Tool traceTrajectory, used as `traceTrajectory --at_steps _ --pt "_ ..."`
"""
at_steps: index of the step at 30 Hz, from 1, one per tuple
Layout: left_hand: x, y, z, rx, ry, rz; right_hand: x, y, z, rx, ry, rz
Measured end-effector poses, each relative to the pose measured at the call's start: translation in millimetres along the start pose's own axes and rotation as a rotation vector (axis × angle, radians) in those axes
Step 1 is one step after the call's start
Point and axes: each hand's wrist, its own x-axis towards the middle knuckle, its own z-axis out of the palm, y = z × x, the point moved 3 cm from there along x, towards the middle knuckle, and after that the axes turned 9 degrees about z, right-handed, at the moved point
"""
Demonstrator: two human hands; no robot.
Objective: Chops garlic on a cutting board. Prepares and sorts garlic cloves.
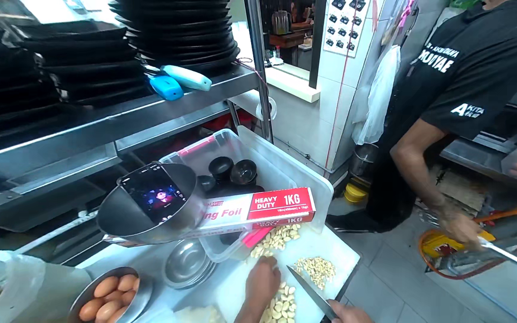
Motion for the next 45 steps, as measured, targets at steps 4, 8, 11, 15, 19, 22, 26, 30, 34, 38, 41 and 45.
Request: traceTrajectory --at_steps 4,8,11,15,19,22,26,30,34,38,41,45 --pt "12 -14 -6 0.075 0.115 -0.067 -1 7 11 0.047 -0.006 0.016" --pt "10 -9 6 0.070 0.058 -0.063 1 8 13 0.051 -0.013 0.017" --pt "1 0 18 0.074 0.024 -0.008 -2 8 11 0.044 0.012 0.020" --pt "-10 13 23 0.095 0.027 0.008 -3 5 5 0.024 0.007 0.013" --pt "-8 13 28 0.054 0.093 0.131 0 6 3 0.024 -0.011 0.012" --pt "-2 10 36 0.048 0.105 0.203 0 4 1 0.017 -0.026 0.020" --pt "-2 16 38 -0.011 0.089 0.155 -10 -5 -4 -0.019 0.011 0.017" --pt "-4 17 40 -0.022 0.083 0.154 -7 -9 4 0.006 -0.023 0.000" --pt "-6 22 31 0.019 -0.063 0.103 9 -4 8 0.039 -0.075 0.008" --pt "-5 11 17 -0.011 -0.088 0.037 8 -4 0 0.016 -0.016 0.024" --pt "-3 -6 0 -0.043 0.118 -0.007 -1 -2 -3 0.013 0.016 0.007" --pt "6 -20 -5 0.045 0.188 -0.036 -6 3 1 -0.048 0.012 -0.057"
